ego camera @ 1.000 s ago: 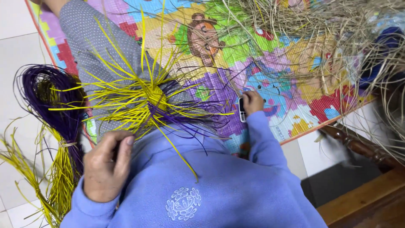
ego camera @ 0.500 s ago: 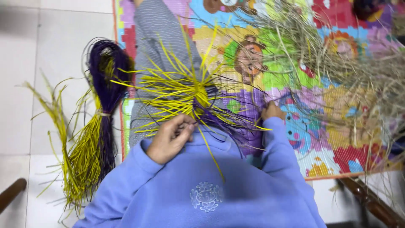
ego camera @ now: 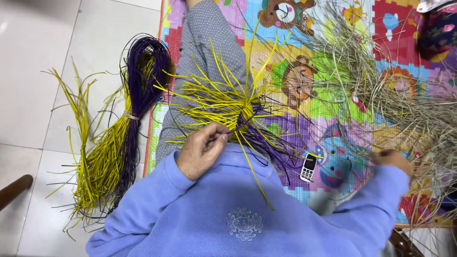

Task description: Weaving yellow and purple straw fibers together to create a circular object while sitting on the floor.

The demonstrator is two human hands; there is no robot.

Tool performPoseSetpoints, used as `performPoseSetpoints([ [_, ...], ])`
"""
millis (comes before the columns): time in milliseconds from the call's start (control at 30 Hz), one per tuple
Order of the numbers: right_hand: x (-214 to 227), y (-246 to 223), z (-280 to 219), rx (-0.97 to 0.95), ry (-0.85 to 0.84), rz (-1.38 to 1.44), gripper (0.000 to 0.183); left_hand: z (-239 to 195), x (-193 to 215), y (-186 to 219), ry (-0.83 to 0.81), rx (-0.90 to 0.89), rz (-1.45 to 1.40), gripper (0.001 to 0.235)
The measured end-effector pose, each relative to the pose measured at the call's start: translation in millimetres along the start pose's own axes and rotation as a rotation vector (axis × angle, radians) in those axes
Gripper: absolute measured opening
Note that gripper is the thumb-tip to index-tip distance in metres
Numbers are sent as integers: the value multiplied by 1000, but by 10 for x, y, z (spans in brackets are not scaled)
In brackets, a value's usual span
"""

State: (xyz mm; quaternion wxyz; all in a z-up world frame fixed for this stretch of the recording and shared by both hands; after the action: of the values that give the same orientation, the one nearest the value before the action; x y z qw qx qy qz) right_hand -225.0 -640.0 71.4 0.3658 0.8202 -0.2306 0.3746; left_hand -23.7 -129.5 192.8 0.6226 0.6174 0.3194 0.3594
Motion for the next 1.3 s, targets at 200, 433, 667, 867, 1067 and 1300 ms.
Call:
performPoseSetpoints([
  [200, 1251, 96, -1071, 112, 815, 1486, 21, 91, -8, 371, -10, -166, 212, 13],
  [433, 2330, -1846, -2568, 1126, 567, 1257, 35, 238, -252, 713, -83, -413, 450, 9],
  [667, 2364, -2665, -2974, 1260, 1023, 720, 34, 231, -217, 518, -84, -356, 409, 7],
  [867, 2206, -2863, -2924, 1157, 1282, 484, 38, 231, -234, 291, -57, -220, 151, 5],
  [1067, 2209, -2937, -2676, 1026, 1271, 573, 48, 302, -292, -68, -69, -168, -156, 15],
  [1300, 2212, -2787, -1562, 702, 1274, 466, 51, 221, -248, 18, -114, -162, -97, 19],
])
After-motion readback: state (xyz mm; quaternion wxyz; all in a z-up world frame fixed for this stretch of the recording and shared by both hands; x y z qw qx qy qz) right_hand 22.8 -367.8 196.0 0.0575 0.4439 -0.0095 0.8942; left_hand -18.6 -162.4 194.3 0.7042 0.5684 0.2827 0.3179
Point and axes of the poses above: each hand's wrist, its own z-axis towards the middle knuckle, its own x-axis out of the back of the hand, y = z × x, the point moved 6 cm from there along z, towards the middle knuckle, and after that the axes turned 8 degrees about -z, right-handed, at the moved point
